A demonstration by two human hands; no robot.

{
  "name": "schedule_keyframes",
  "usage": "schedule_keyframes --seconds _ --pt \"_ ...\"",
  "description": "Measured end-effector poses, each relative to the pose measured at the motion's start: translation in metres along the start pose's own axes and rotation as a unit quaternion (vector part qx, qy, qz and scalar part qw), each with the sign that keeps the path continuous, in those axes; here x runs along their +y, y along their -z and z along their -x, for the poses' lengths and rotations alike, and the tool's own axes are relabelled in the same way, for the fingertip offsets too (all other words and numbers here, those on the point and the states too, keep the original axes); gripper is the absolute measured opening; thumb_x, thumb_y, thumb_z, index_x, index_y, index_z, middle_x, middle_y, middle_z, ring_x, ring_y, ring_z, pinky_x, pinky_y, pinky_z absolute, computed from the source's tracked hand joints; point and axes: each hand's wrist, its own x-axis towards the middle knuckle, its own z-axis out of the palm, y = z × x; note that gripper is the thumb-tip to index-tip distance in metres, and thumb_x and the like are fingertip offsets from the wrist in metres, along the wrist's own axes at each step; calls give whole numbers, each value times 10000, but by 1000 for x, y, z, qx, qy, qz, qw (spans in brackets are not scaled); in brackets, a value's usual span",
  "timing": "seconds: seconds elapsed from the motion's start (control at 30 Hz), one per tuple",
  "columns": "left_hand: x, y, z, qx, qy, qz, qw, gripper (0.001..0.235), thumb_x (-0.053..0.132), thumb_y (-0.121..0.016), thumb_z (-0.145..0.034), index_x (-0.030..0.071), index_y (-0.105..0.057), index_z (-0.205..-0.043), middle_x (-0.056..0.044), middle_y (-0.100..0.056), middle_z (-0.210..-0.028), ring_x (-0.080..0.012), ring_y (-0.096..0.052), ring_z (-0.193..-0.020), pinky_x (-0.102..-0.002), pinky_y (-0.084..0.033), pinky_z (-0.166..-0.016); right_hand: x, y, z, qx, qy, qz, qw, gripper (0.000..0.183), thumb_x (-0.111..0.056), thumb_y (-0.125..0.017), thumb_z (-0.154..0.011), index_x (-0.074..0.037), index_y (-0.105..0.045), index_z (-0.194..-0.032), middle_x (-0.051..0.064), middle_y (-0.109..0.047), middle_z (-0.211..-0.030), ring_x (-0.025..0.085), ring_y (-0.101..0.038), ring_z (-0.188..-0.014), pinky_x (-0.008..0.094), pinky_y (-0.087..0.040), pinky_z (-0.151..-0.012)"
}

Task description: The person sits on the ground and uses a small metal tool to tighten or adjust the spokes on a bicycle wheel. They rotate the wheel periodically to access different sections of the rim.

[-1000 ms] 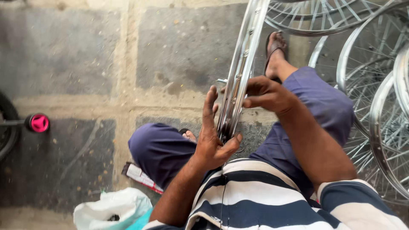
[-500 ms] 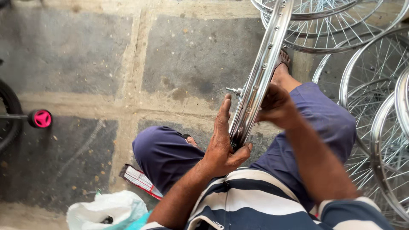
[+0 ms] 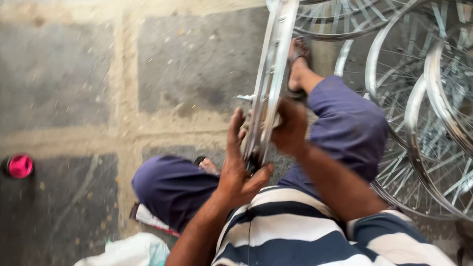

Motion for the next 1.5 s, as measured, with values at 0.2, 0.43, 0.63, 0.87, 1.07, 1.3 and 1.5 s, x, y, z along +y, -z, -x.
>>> schedule_keyframes --seconds 0.2,0.43,0.63,0.87,1.07,1.3,1.5 --pt "7 -6 -5 -3 -14 23 1000 1101 0 -632 -863 65 108 -1675 -235 -150 -1736 -387 -261 -1615 -518 -306 -1290 36 10 23 -138 59 -150 977 508 -61 -861 -819 -18 -638 -1273 113 -724 -1170 234 -751 -1032 340 -608 -909" --pt "-4 -6 -1 -5 -70 -103 992 1054 61 -672 -904 26 25 -1695 -246 -102 -1785 -409 -158 -1689 -562 -175 -1385 89 30 26 -240 -152 -497 820 620 7 -837 -901 -9 -520 -1434 90 -685 -1299 195 -670 -1209 384 -596 -1006" --pt "-14 -10 0 17 -99 -133 986 1106 155 -713 -898 35 56 -1684 -280 -50 -1772 -409 -116 -1642 -557 -198 -1387 56 -19 52 -18 -45 -223 974 359 -1 -870 -925 -36 -693 -1235 73 -758 -1151 148 -766 -948 335 -657 -814" --pt "-17 -3 10 19 -105 -155 982 1131 193 -733 -920 50 85 -1687 -302 -44 -1717 -436 -108 -1639 -584 -170 -1410 55 32 -8 -366 -107 -510 771 421 -77 -744 -944 -12 -628 -1344 156 -670 -1397 229 -735 -1141 399 -620 -1024" --pt "-18 0 12 33 -82 -157 984 1099 219 -714 -908 24 42 -1681 -311 -109 -1747 -456 -179 -1658 -585 -211 -1379 43 -22 54 59 15 -191 980 487 -6 -859 -886 -43 -535 -1247 67 -706 -1160 140 -701 -1005 290 -602 -858" --pt "10 9 -35 62 -139 -236 960 1144 357 -819 -867 5 -64 -1652 -329 -273 -1660 -462 -322 -1577 -559 -316 -1311 74 3 56 -82 -107 -453 881 432 -22 -796 -935 28 -560 -1292 71 -679 -1184 131 -660 -1099 281 -554 -919" --pt "40 7 -63 -9 -12 -148 989 1094 217 -694 -810 29 -87 -1701 -293 -408 -1624 -424 -454 -1484 -482 -406 -1220 66 15 52 -2 -81 -394 916 241 55 -720 -987 27 -652 -1217 98 -658 -1260 145 -673 -1054 296 -576 -926"
